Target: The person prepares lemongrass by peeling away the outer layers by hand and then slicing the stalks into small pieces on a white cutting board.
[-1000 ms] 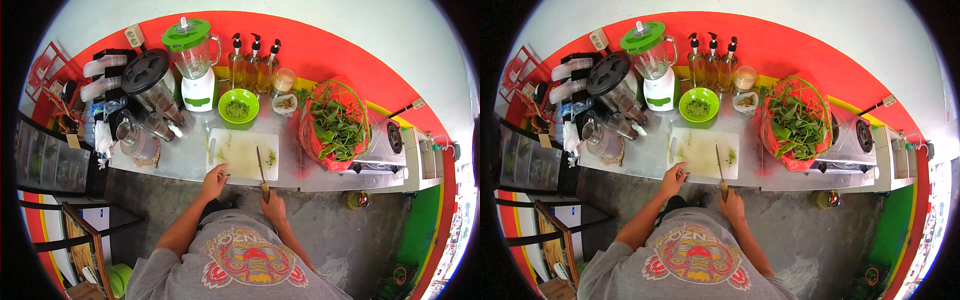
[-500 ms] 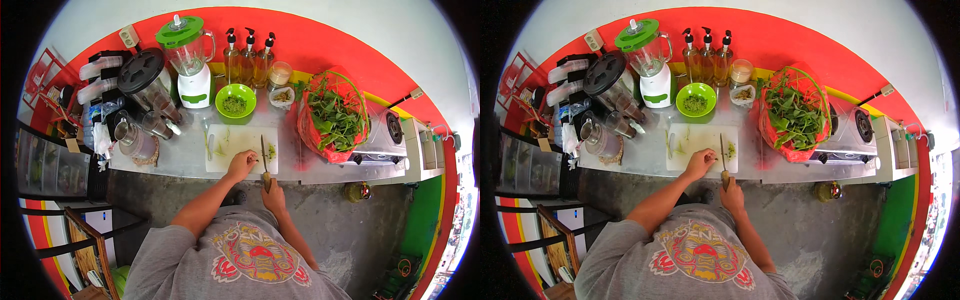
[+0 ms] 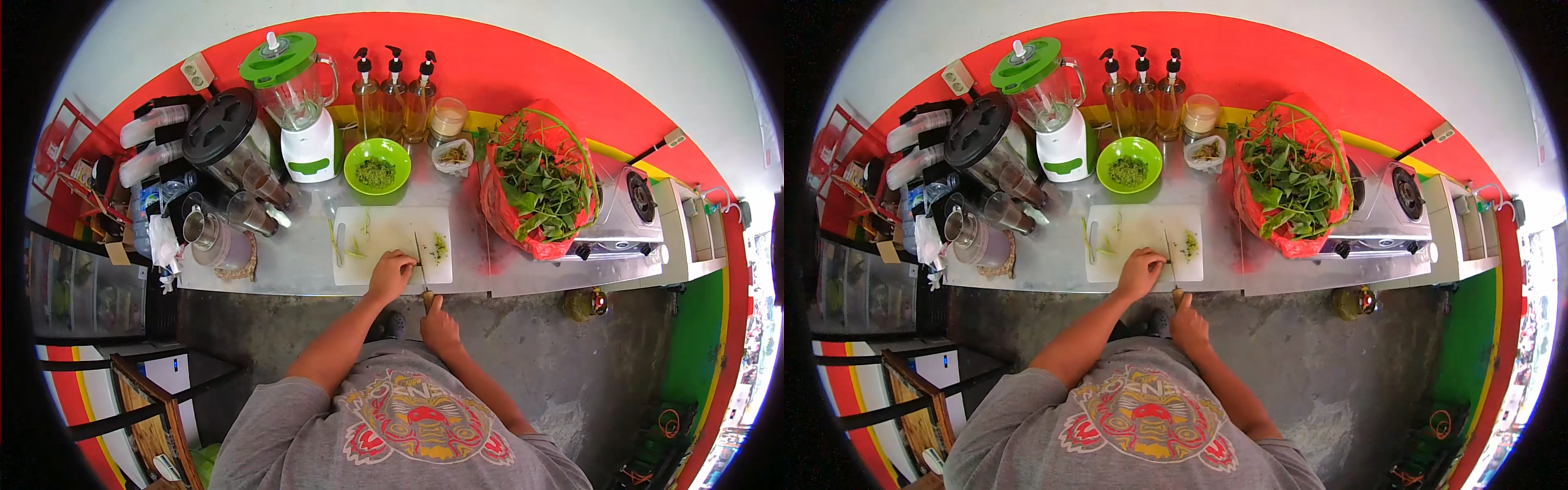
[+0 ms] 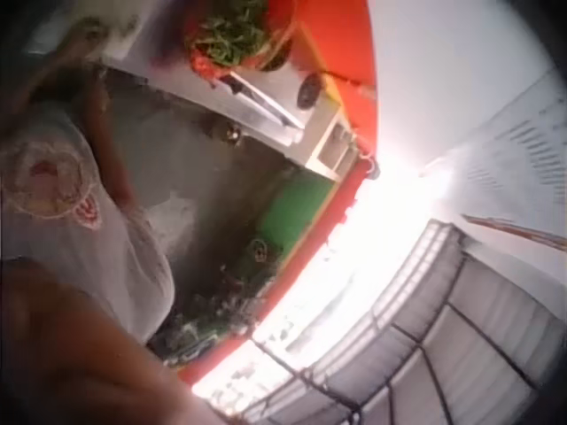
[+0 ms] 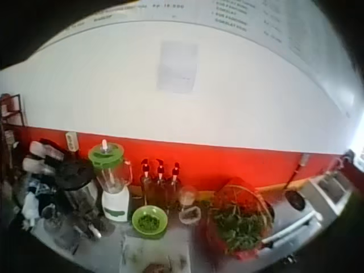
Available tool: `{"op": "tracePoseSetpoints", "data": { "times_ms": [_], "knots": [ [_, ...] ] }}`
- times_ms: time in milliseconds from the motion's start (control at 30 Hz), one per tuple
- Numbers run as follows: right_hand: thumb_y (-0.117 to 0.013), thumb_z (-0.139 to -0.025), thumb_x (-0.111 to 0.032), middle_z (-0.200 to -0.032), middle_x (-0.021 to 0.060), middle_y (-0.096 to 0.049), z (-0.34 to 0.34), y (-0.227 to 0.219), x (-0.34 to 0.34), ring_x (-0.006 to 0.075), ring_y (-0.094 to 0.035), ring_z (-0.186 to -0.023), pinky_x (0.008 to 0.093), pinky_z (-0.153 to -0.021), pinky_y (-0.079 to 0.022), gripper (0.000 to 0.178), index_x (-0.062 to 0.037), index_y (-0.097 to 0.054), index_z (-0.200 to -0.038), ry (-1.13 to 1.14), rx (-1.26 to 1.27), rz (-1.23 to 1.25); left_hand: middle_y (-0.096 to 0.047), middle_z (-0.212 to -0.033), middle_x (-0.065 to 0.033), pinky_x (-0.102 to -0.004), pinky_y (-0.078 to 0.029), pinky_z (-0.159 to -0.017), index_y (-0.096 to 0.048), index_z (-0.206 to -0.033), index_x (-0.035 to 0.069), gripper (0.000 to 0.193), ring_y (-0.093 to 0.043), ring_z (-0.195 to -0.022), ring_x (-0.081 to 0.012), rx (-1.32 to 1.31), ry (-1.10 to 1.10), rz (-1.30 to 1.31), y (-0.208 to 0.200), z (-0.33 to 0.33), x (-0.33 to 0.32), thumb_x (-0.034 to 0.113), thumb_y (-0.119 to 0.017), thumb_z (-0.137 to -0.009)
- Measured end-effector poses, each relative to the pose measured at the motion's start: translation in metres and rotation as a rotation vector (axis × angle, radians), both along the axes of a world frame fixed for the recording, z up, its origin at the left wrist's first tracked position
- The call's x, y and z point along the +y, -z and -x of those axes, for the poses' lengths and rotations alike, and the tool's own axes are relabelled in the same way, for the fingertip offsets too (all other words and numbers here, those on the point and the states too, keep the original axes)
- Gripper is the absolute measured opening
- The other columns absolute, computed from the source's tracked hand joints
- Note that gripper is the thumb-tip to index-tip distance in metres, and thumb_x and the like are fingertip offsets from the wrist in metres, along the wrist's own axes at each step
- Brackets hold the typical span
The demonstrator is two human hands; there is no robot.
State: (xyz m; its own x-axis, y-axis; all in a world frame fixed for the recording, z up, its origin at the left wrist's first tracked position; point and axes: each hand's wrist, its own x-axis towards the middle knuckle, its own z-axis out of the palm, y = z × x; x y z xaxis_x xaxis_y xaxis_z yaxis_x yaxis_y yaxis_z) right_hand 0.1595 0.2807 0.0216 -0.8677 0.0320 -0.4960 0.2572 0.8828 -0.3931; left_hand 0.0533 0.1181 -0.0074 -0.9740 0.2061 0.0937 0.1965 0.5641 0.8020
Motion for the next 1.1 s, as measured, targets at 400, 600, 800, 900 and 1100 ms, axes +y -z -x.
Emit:
{"op": "tracePoseSetpoints", "data": {
  "times_ms": [400,600,800,900,1100],
  "knots": [
    [-0.055,-0.091,-0.015,-0.103,0.0346,-0.069,0.013,-0.017,-0.008,0.0536,-0.067,-0.099,0.0603,-0.09,-0.052,0.045,0.0014,-0.034,-0.128,0.022,-0.052,-0.005,-0.063,-0.088,-0.0095,-0.0385,-0.052,-0.083,-0.081,-0.096,0.012,0.015,-0.062,-0.091,-0.0277,-0.142,0.025,-0.043,-0.001,0.009,-0.011,0.007,-0.073,-0.084],
    [-0.053,-0.093,-0.015,-0.102,0.0329,-0.07,0.027,-0.027,-0.002,0.0516,-0.068,-0.1,0.0585,-0.089,-0.054,0.042,0.0013,-0.035,-0.128,-0.058,-0.05,-0.006,-0.062,-0.083,-0.0115,-0.038,-0.052,-0.073,-0.081,-0.092,0.009,0.014,-0.062,-0.076,-0.0269,-0.133,0.009,-0.117,0.008,0.017,-0.012,0.003,-0.076,-0.08],
    [-0.054,-0.094,-0.012,-0.099,0.0291,-0.072,0.004,-0.008,-0.015,0.0487,-0.07,-0.096,0.0571,-0.086,-0.055,0.05,0.0031,-0.033,-0.137,-0.034,-0.047,-0.099,-0.064,-0.086,-0.0125,-0.0375,-0.054,-0.074,-0.08,-0.091,0.008,0.014,-0.065,-0.079,-0.0273,-0.208,-0.031,-0.074,0.006,0.016,-0.008,0.004,-0.078,-0.077],
    [-0.059,-0.091,-0.011,-0.101,0.0316,-0.07,0.02,-0.005,-0.005,0.0502,-0.069,-0.098,0.0578,-0.088,-0.054,0.046,0.0002,-0.036,-0.129,-0.033,-0.021,-0.039,-0.064,-0.086,-0.0122,-0.0371,-0.053,-0.075,-0.079,-0.09,0.008,0.013,-0.064,-0.079,-0.0268,-0.172,-0.015,-0.088,0.006,0.018,-0.007,0.005,-0.076,-0.078],
    [-0.058,-0.09,-0.011,-0.102,0.0325,-0.07,0.013,-0.011,-0.011,0.051,-0.069,-0.099,0.0586,-0.089,-0.054,0.046,0.0004,-0.035,-0.128,-0.031,-0.067,-0.044,-0.062,-0.082,-0.0115,-0.0374,-0.052,-0.07,-0.079,-0.089,0.007,0.014,-0.062,-0.075,-0.0261,-0.162,-0.025,-0.125,0.013,0.016,-0.01,0.003,-0.074,-0.076]
  ]
}}
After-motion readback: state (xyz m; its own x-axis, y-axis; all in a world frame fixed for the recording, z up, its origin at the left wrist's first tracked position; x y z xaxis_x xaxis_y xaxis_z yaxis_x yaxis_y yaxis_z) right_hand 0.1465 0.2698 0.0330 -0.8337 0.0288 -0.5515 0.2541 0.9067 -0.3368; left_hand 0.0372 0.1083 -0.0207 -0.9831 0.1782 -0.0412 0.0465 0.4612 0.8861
